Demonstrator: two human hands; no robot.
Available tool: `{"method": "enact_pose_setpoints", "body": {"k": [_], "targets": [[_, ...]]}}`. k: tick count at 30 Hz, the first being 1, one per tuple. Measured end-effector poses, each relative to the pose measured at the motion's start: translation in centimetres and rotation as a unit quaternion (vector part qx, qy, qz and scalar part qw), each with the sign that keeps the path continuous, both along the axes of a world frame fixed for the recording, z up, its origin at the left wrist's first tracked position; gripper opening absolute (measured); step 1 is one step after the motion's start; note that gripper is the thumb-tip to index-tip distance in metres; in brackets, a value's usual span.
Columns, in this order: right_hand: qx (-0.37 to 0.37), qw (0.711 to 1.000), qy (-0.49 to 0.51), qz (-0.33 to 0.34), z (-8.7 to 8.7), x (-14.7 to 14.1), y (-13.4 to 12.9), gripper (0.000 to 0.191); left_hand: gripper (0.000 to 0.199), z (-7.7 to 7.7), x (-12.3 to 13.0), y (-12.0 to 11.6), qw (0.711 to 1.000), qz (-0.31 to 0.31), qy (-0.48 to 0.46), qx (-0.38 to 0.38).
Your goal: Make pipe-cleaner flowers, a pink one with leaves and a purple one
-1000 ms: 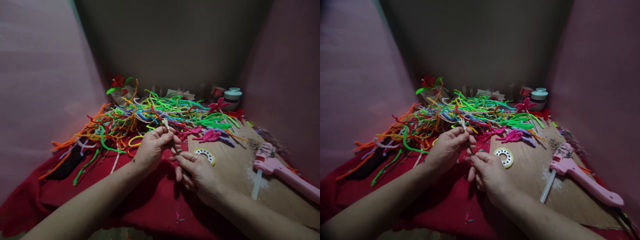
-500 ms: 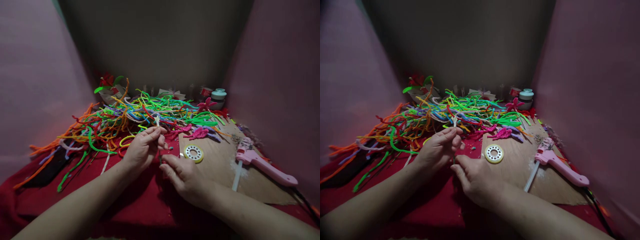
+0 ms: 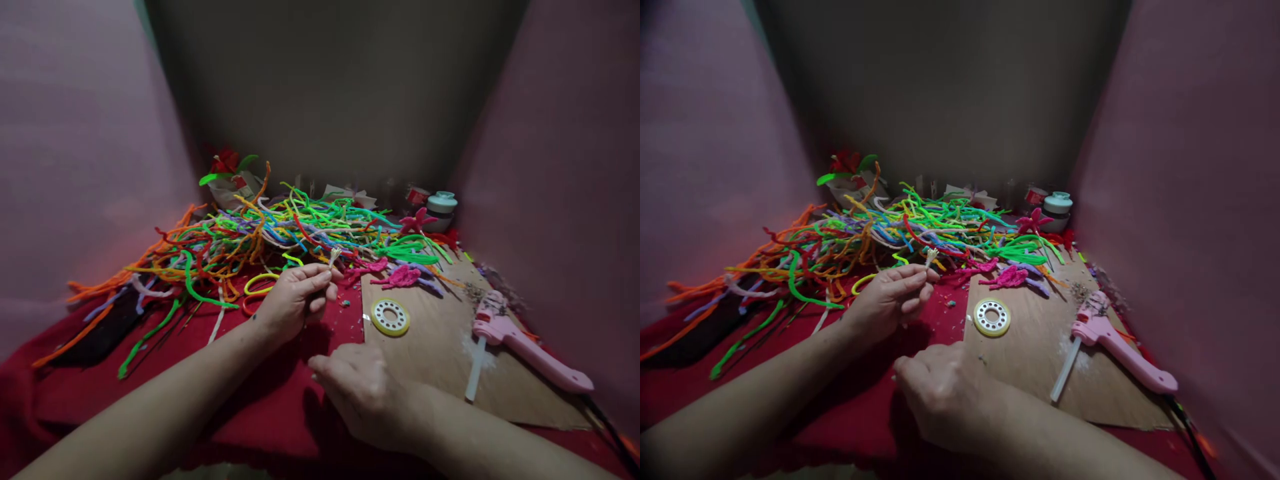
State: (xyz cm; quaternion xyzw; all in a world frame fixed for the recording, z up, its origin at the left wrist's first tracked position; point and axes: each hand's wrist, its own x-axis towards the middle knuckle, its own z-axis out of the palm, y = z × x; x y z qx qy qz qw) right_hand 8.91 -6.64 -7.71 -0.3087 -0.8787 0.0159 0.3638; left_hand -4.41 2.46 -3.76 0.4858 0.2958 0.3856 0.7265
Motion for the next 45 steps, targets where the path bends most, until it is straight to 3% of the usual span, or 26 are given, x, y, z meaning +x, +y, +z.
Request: {"method": "enact_pose_setpoints", "body": {"k": [12,18,21,25,27,30,31,34,39,45], "targets": [[0.066,0.997,-0.007,0.033,1.1,0.1,-0.6,0.018,0.016,0.0,0.2,-0.3,1.000,-0.018,0.002,-0.011],[0.165,0.985,0.030,0.034,2.8,0.4,-1.0,0.023,0.015,0.2,0.2,-0.3,1.000,-0.009,0.008,-0.019],[0.123,0.992,0.008,0.034,4.5,1.8,-0.5,0.024,0.016,0.3,0.3,-0.3,1.000,-0.006,0.012,-0.019],[-0.023,0.996,0.038,-0.077,6.1,4.9,2.7,0.021,0.018,0.5,0.9,-0.1,1.000,-0.008,0.022,-0.007],[-0.145,0.972,0.052,-0.176,6.4,6.8,5.1,0.020,0.018,0.7,1.4,0.1,0.999,-0.015,0.030,-0.012],[-0.233,0.925,0.086,-0.289,6.1,9.5,8.0,0.023,0.017,0.9,2.1,0.5,0.999,-0.035,0.028,-0.023],[-0.232,0.911,0.082,-0.331,5.8,10.2,8.7,0.025,0.016,0.9,2.2,0.6,0.999,-0.040,0.024,-0.023],[-0.211,0.903,0.017,-0.375,4.5,11.5,9.7,0.030,0.015,0.6,2.4,0.9,0.999,-0.042,0.011,-0.027],[-0.178,0.919,-0.066,-0.346,2.6,10.9,10.0,0.040,0.013,-0.6,1.8,0.9,0.998,-0.027,0.013,-0.049],[-0.159,0.926,-0.130,-0.317,2.3,9.7,9.6,0.022,0.014,-0.9,1.3,0.6,0.998,-0.035,0.011,-0.054]]}}
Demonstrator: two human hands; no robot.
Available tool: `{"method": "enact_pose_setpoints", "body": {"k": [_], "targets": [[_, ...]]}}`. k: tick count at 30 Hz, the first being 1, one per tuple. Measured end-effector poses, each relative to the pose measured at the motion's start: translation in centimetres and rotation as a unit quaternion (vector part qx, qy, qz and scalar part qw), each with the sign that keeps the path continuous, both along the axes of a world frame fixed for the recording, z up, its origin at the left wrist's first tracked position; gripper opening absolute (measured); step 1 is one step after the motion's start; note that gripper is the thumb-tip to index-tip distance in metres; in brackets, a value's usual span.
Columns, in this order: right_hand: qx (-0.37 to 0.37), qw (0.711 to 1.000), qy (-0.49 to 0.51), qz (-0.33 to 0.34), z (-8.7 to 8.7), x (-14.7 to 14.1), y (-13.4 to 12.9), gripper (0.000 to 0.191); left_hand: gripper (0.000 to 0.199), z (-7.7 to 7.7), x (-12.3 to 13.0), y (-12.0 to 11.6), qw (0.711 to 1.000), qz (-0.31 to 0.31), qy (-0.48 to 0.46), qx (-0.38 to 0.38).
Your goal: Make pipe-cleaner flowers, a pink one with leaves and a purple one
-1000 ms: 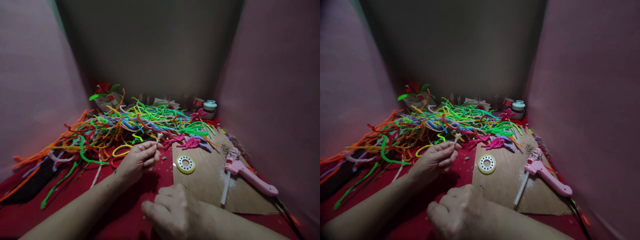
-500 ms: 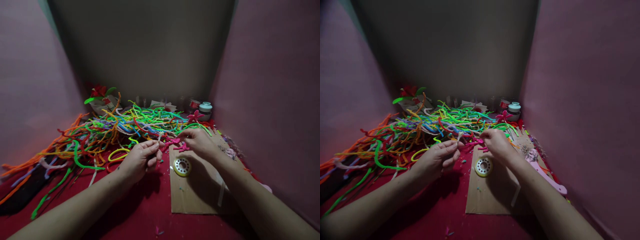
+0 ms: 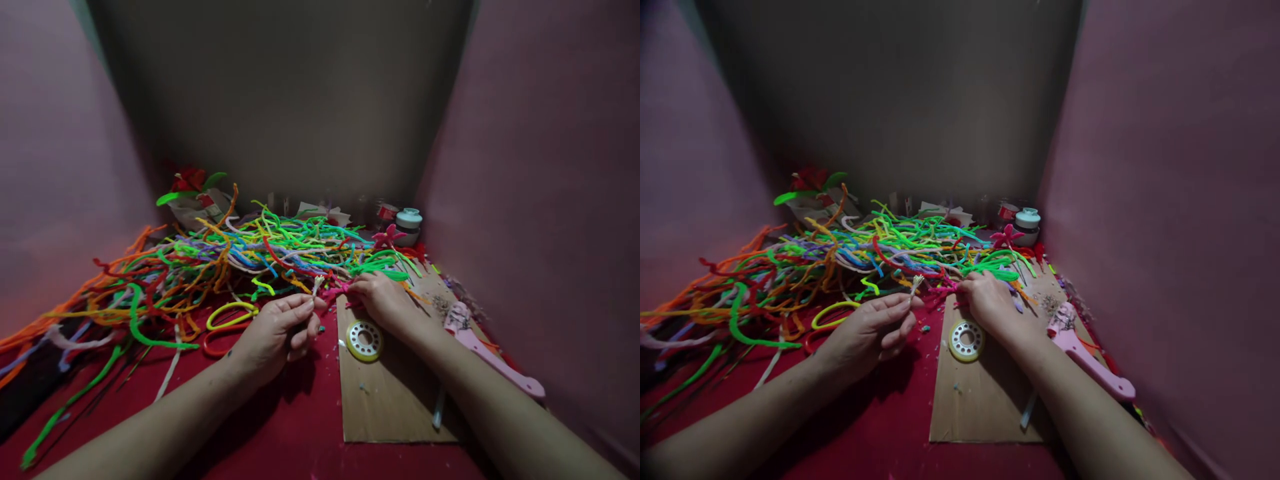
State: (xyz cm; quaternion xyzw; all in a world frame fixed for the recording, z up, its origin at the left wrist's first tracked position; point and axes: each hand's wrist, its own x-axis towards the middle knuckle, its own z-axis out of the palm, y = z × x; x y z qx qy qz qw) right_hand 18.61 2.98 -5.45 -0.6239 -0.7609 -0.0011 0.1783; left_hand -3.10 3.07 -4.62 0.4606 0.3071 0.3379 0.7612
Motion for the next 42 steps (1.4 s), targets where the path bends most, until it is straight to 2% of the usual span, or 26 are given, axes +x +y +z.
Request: {"method": "enact_pose_setpoints", "body": {"k": [6,13,16,17,20,23,28,35,39,42], "targets": [[0.012,1.000,-0.019,0.012,-0.1,-0.3,-0.3,0.013,0.015,-0.4,0.1,0.1,1.000,-0.005,0.002,0.005],[0.013,0.997,0.065,0.026,-0.1,0.5,-0.5,0.017,0.017,-0.3,0.1,0.1,1.000,-0.003,0.009,0.010],[0.025,0.993,0.116,-0.010,1.0,1.6,-0.8,0.023,0.016,-0.3,0.1,-0.1,1.000,-0.004,0.010,0.005],[0.034,0.991,0.119,-0.043,1.5,2.0,-0.9,0.023,0.016,-0.3,0.1,-0.1,1.000,-0.004,0.011,0.004],[0.005,0.992,0.042,-0.123,2.5,2.7,-1.3,0.022,0.016,-0.3,0.1,-0.2,1.000,-0.007,0.015,0.000],[-0.046,0.991,-0.061,-0.112,2.5,2.8,-1.6,0.025,0.016,-0.3,0.2,-0.1,1.000,-0.006,0.021,-0.005],[-0.036,0.987,-0.118,-0.099,1.7,2.4,-1.6,0.026,0.016,-0.2,0.3,0.0,1.000,-0.009,0.018,-0.001],[0.002,0.996,-0.016,-0.084,1.3,2.7,-1.3,0.021,0.018,-0.3,0.1,-0.1,1.000,-0.013,0.017,0.001],[-0.041,0.997,0.051,-0.028,1.6,2.7,-1.4,0.022,0.018,-0.3,0.2,-0.1,1.000,-0.014,0.016,0.001],[-0.031,0.996,0.059,-0.061,2.3,2.9,-1.6,0.032,0.019,-0.3,0.2,-0.1,1.000,-0.017,0.016,0.000]]}}
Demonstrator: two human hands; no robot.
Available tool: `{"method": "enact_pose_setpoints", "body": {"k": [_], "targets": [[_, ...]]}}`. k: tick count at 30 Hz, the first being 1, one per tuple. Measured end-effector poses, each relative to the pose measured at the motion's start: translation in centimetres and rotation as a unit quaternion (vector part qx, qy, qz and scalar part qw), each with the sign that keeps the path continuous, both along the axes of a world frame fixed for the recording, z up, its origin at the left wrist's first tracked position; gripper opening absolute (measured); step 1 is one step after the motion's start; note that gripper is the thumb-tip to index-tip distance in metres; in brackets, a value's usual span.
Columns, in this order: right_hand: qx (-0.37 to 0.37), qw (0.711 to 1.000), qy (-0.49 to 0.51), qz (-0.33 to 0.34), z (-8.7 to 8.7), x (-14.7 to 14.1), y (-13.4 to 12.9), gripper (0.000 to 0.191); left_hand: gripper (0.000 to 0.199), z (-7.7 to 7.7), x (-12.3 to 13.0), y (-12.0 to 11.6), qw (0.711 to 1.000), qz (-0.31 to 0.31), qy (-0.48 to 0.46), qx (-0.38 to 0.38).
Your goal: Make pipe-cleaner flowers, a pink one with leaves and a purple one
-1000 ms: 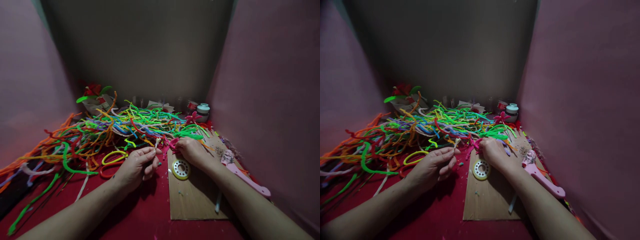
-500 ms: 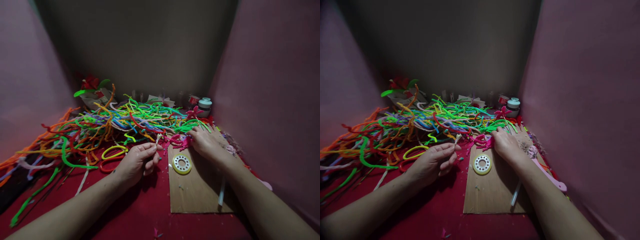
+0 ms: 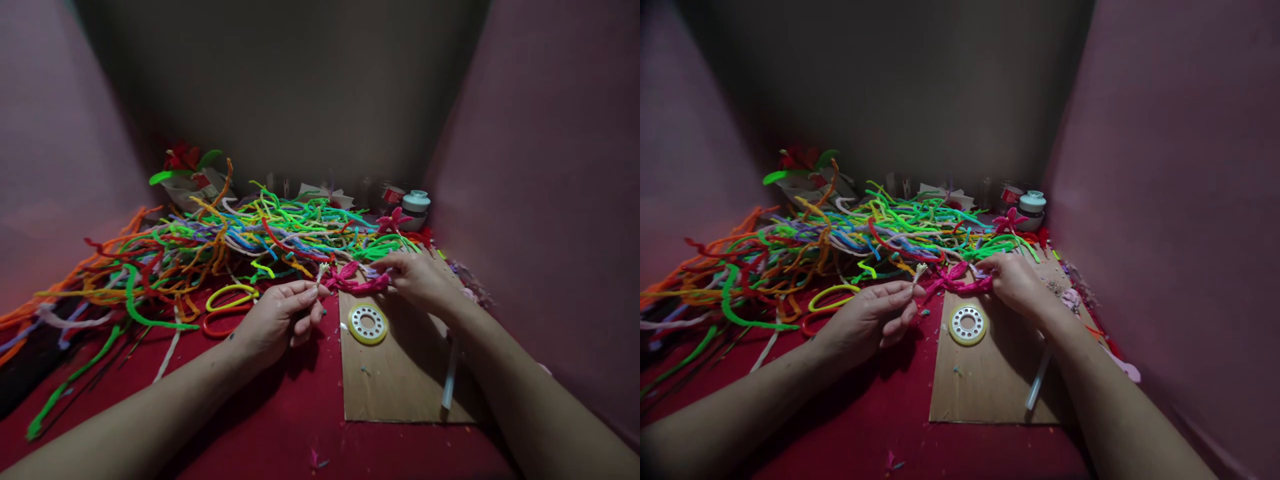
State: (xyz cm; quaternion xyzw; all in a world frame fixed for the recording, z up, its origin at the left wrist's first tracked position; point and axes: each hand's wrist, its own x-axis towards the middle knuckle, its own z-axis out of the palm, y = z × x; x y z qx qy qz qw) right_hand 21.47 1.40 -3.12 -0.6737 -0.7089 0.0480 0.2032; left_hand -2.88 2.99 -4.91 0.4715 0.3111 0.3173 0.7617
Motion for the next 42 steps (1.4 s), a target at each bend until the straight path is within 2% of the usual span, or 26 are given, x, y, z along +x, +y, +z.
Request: {"method": "enact_pose_setpoints", "body": {"k": [2,4,7,10,18,25,28,30,32,35,38,42], "targets": [[0.007,0.997,-0.050,-0.054,0.3,0.2,-0.1,0.034,0.019,0.0,0.0,0.0,1.000,-0.003,0.000,-0.001],[-0.019,0.989,-0.123,-0.084,0.3,0.4,-0.1,0.030,0.019,0.1,0.1,0.0,1.000,-0.003,0.000,-0.001],[-0.042,0.970,-0.222,-0.094,0.1,0.2,-0.2,0.022,0.018,0.2,0.1,-0.1,1.000,-0.004,-0.001,0.004],[-0.034,0.959,-0.264,-0.097,0.1,-0.3,-0.3,0.024,0.017,0.2,0.1,-0.2,1.000,-0.001,-0.002,0.003],[-0.055,0.958,-0.259,-0.113,-0.4,-0.4,0.0,0.026,0.018,-0.1,0.0,-0.2,1.000,-0.009,-0.023,-0.012],[-0.002,0.968,-0.219,-0.119,-0.4,-0.1,-0.1,0.022,0.013,0.4,-0.1,-0.5,0.999,-0.022,-0.038,-0.017],[0.057,0.977,-0.165,-0.126,-0.3,0.2,-0.2,0.019,0.013,0.4,-0.1,-0.4,0.999,-0.021,-0.040,-0.015],[0.115,0.982,-0.118,-0.094,-0.3,0.2,-0.2,0.018,0.011,0.4,-0.1,-0.4,0.999,-0.016,-0.041,-0.020],[0.183,0.980,-0.073,-0.026,-0.2,-0.2,-0.5,0.016,0.009,0.5,-0.1,-0.4,0.999,-0.013,-0.040,-0.030],[0.279,0.954,-0.036,0.106,0.2,-1.6,-1.4,0.018,0.013,0.9,-0.1,-0.5,0.998,-0.017,-0.033,-0.041],[0.301,0.929,-0.008,0.215,0.5,-3.5,-2.6,0.019,0.024,1.2,-0.1,-0.8,0.999,-0.025,-0.028,-0.036],[0.308,0.918,-0.002,0.250,0.4,-5.5,-3.8,0.024,0.023,1.3,0.0,-1.5,0.997,-0.063,-0.024,-0.038]]}}
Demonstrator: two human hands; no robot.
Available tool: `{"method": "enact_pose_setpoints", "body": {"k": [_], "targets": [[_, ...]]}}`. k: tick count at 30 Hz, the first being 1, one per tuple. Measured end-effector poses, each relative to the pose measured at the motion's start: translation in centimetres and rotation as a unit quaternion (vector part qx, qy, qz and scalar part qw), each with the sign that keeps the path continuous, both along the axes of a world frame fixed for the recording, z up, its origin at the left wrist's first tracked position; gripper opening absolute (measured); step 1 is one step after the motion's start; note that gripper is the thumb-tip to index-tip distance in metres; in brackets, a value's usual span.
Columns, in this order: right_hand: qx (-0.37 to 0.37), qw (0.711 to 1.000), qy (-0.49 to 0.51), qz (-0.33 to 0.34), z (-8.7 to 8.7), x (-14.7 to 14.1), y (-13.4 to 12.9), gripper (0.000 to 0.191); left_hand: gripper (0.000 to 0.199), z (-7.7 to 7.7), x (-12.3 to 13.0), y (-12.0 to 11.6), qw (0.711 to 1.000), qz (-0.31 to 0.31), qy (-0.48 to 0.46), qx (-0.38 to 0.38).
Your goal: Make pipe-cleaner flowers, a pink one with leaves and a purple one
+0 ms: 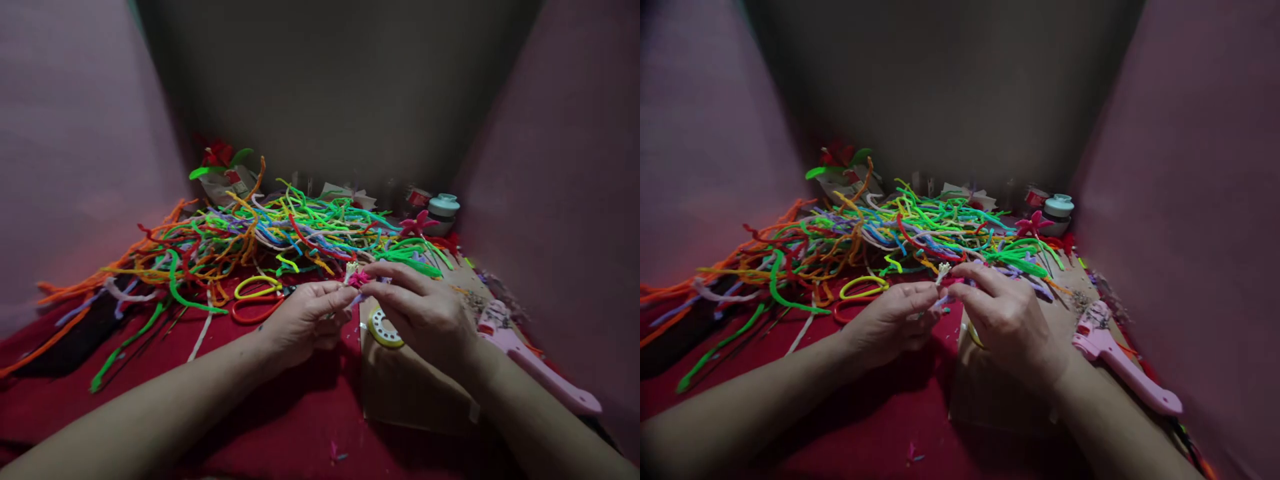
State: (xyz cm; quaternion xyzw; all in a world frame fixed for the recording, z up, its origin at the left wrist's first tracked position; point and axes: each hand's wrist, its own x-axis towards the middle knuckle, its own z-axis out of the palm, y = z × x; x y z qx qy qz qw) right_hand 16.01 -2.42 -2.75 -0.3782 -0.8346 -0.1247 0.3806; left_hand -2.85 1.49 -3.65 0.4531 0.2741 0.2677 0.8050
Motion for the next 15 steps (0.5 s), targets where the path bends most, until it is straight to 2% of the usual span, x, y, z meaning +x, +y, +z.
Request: {"method": "enact_pose_setpoints", "body": {"k": [4,6,7,9,11,13,15], "targets": [[-0.012,0.999,0.033,0.007,-0.09,-0.65,-0.32,0.028,0.021,-0.03,0.06,-0.46,1.000,0.002,0.003,0.016],[-0.052,0.990,0.133,0.004,0.14,-0.63,-0.30,0.028,0.023,0.05,0.09,-0.51,1.000,0.011,0.004,0.021],[-0.089,0.975,0.202,-0.003,0.29,-0.59,-0.26,0.027,0.024,0.09,0.11,-0.49,1.000,0.014,0.006,0.021],[-0.189,0.918,0.349,-0.011,0.52,-0.46,-0.10,0.026,0.028,0.15,0.15,-0.42,1.000,0.013,0.006,0.016],[-0.305,0.833,0.462,0.008,0.51,-0.34,0.15,0.027,0.029,0.15,0.16,-0.35,1.000,0.009,0.005,0.011],[-0.394,0.755,0.524,0.037,0.24,-0.22,0.43,0.032,0.027,0.09,0.12,-0.32,1.000,0.004,0.008,0.012],[-0.448,0.712,0.538,0.054,-0.12,-0.10,0.65,0.034,0.024,0.04,0.03,-0.32,1.000,0.000,0.015,0.015]]}}
